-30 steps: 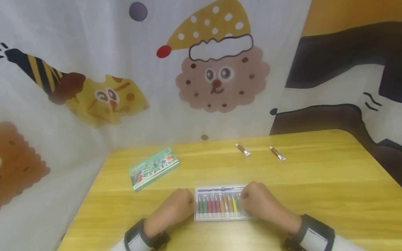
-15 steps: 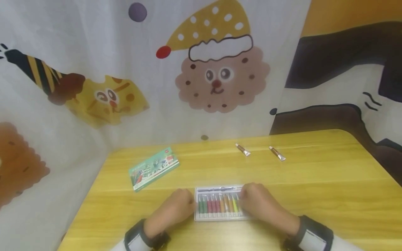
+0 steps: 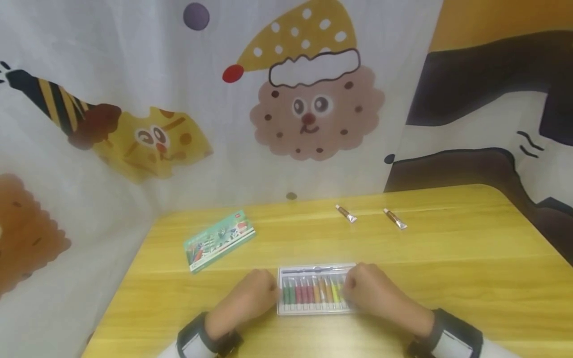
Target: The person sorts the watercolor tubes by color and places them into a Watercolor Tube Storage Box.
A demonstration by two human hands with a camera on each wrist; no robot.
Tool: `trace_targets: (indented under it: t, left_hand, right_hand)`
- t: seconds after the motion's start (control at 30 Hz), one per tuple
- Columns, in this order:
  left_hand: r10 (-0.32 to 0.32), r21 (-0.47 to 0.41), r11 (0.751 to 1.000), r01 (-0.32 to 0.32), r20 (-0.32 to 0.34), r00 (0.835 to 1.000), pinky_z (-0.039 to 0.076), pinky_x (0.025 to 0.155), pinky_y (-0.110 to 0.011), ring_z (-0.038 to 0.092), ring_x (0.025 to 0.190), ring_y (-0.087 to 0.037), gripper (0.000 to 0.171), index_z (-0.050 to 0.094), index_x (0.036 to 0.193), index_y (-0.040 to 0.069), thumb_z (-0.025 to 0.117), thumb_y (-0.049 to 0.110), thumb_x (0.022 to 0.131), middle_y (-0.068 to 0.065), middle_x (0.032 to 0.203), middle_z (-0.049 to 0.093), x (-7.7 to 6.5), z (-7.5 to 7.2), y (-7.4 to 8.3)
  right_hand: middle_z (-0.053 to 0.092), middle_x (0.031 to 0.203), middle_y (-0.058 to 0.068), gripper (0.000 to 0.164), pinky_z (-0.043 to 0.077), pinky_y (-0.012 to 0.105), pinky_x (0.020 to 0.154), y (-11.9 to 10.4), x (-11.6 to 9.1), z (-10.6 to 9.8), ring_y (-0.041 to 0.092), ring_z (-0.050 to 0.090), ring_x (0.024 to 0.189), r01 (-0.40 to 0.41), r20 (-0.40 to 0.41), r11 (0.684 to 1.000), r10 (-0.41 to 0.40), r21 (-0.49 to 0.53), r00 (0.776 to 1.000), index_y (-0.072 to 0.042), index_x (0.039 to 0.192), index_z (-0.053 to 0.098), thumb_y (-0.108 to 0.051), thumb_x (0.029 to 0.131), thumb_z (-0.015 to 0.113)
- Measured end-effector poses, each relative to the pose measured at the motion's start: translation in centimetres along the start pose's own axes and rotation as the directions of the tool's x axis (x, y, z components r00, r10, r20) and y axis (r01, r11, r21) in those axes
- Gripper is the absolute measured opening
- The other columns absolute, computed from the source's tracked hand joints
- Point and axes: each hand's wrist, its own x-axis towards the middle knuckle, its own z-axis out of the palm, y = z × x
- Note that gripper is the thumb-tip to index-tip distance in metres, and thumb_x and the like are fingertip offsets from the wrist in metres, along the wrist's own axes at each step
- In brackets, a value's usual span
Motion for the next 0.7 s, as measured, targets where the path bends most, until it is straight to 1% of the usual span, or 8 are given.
trace_targets:
  t: [0.2,0.5,0.7]
  left_hand:
    - [0.003,0.0,1.0,-0.003,-0.003,1.0,0.027,0.043,-0.025,0.035,0.042,-0.009,0.047,0.041,0.052,0.017,0.067,0.014,0.091,0.008,0.049,0.032,0.02,-0.02,0.03]
    - [-0.007,-0.013,1.0,0.007,0.006,1.0,0.028,0.043,-0.025,0.036,0.042,-0.01,0.046,0.042,0.053,0.016,0.066,0.013,0.092,0.007,0.049,0.033,-0.01,-0.04,0.05]
    - [-0.013,-0.025,1.0,0.014,0.007,1.0,0.027,0.043,-0.026,0.036,0.042,-0.01,0.046,0.042,0.054,0.016,0.066,0.013,0.092,0.007,0.05,0.032,0.07,0.0,-0.08]
  right_hand:
    - [0.054,0.066,-0.007,0.03,0.039,0.023,0.049,-0.04,0.06,0.31,0.007,0.045,0.056,0.001,-0.021,0.999,-0.002,-0.039,1.0,-0.017,0.066,0.063,-0.011,0.087,0.083]
    - [0.053,0.066,-0.006,0.03,0.036,0.023,0.05,-0.1,0.11,0.43,0.007,0.043,0.056,-0.016,-0.017,0.999,0.016,-0.049,1.0,-0.016,0.068,0.062,-0.012,0.088,0.084]
    - [0.053,0.066,-0.006,0.029,0.036,0.023,0.051,-0.11,0.15,0.39,0.009,0.044,0.058,-0.016,-0.015,0.999,0.015,-0.051,1.0,-0.016,0.068,0.063,-0.012,0.087,0.084]
